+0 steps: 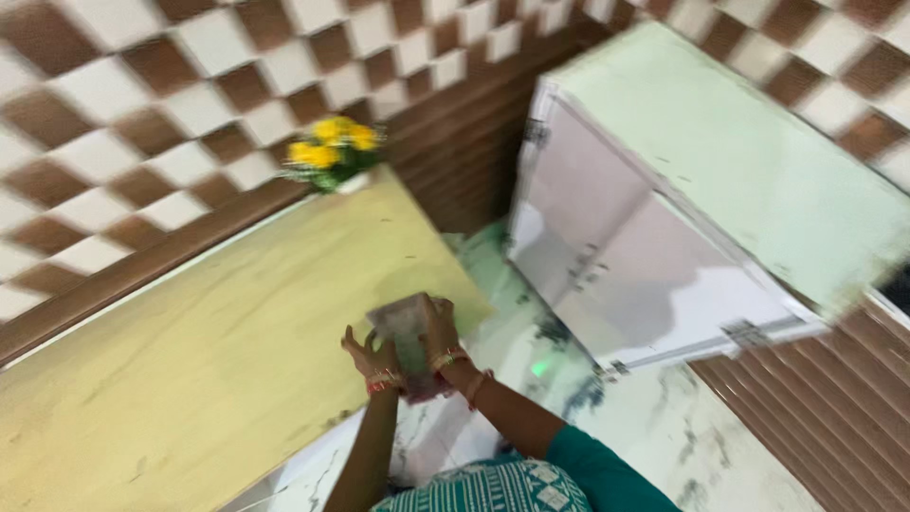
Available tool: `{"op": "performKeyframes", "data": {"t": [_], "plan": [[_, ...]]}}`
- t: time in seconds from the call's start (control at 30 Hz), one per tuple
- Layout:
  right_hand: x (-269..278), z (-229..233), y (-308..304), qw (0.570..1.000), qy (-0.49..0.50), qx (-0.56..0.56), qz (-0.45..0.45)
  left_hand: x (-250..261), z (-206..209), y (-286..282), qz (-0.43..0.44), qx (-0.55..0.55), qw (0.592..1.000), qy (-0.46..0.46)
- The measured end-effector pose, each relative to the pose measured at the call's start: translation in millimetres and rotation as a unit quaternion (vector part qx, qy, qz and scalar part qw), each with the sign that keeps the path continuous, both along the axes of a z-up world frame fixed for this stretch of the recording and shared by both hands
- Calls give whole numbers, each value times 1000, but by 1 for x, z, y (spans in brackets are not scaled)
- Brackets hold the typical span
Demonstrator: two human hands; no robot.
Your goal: The person uses a piece of sandpaper to sand the top and sides of a small white wooden cabinet.
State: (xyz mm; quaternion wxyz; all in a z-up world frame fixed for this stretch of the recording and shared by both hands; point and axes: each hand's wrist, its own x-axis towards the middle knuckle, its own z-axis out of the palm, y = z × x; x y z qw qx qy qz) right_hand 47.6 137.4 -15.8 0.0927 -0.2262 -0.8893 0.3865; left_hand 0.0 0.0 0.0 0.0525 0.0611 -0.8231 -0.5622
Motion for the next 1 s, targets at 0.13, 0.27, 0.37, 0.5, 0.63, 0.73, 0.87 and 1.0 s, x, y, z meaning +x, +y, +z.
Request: {"op": "performKeyframes", "data": {"t": [0.13,0.27,0.37,0.5,0.63,0.73,0.87,1.0], "plan": [[35,56,98,988,19,-132,-82,3,23,110,-93,300,943,-114],[102,158,218,951,179,-205,-145,3,105,205,-219,135,943,-212],[159,257,296,955,165,-83,-230,0,173,311,-353,-23,932,-85],[219,359,348,893,359,155,-223,15,228,468,-513,234,816,129],[257,362,382,919,78,324,-209,52,237,557,-466,251,830,175],[288,325,409,933,73,293,-197,71,226,566,-441,127,837,297],[285,280,453,945,-100,150,-272,96,198,557,-620,15,737,269],[256,246,507,939,-58,257,-222,114,176,588,-641,-119,638,409]]}}
